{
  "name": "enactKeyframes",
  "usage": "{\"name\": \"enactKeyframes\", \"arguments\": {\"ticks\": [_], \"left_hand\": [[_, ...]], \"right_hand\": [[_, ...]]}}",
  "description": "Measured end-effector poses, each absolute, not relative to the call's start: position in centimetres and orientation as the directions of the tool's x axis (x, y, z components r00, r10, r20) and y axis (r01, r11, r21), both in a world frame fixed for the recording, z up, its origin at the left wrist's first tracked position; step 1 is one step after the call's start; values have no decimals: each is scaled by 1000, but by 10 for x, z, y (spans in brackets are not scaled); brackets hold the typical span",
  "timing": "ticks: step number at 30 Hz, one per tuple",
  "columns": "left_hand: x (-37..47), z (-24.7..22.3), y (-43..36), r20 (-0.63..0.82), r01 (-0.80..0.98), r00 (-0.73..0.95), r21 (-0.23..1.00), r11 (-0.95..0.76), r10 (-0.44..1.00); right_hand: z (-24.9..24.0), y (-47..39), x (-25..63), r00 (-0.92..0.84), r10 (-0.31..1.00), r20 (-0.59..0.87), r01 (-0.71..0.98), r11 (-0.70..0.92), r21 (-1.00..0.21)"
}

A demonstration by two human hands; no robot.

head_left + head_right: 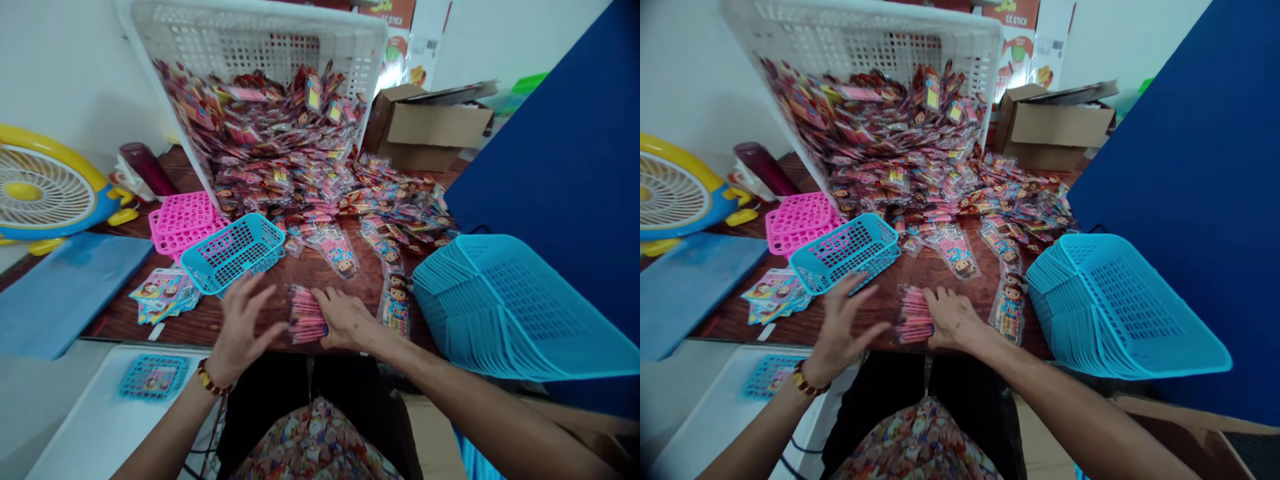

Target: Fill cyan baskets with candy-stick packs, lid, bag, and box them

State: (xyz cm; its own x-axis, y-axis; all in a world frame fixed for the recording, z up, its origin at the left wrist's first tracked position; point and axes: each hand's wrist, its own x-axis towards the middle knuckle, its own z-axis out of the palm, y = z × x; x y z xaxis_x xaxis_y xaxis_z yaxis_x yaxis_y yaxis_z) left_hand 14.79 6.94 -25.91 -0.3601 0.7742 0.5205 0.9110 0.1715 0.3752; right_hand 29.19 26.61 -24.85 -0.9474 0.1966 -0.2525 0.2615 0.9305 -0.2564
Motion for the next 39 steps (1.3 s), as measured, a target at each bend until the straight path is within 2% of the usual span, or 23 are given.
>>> {"name": "enactKeyframes", "arguments": {"ticks": [2,3,6,11,17,21,24,27,30,34,39], "left_hand": [[131,-252,58,625,861,-509,355,364,593],[120,-253,53,625,832,-551,355,427,554],[86,-268,42,561,818,-569,311,485,601],[63,-285,30,481,815,-576,395,423,661],[89,-266,19,341,835,-418,510,207,842],[99,-267,22,337,808,-446,549,212,829],[102,-272,26,375,798,-473,566,206,797],[105,-276,29,405,796,-467,580,174,786],[108,-278,30,387,782,-479,596,182,788],[110,-280,29,356,760,-495,620,196,793],[110,-280,29,335,751,-499,627,206,799]], "right_hand": [[-251,271,293,-952,194,-239,258,925,-280],[-253,273,294,-952,195,-236,262,918,-298],[-257,280,299,-955,185,-233,263,892,-368],[-237,292,308,-958,206,-198,278,832,-480],[-153,312,297,-967,214,-136,253,786,-564],[-132,314,251,-970,89,-227,197,835,-514],[-142,308,204,-927,-55,-370,135,873,-469],[-157,298,167,-873,-125,-471,96,903,-419],[-169,287,153,-848,-152,-507,58,925,-375],[-181,278,160,-869,-122,-480,13,964,-267],[-196,279,167,-865,-127,-485,15,960,-279]]}}
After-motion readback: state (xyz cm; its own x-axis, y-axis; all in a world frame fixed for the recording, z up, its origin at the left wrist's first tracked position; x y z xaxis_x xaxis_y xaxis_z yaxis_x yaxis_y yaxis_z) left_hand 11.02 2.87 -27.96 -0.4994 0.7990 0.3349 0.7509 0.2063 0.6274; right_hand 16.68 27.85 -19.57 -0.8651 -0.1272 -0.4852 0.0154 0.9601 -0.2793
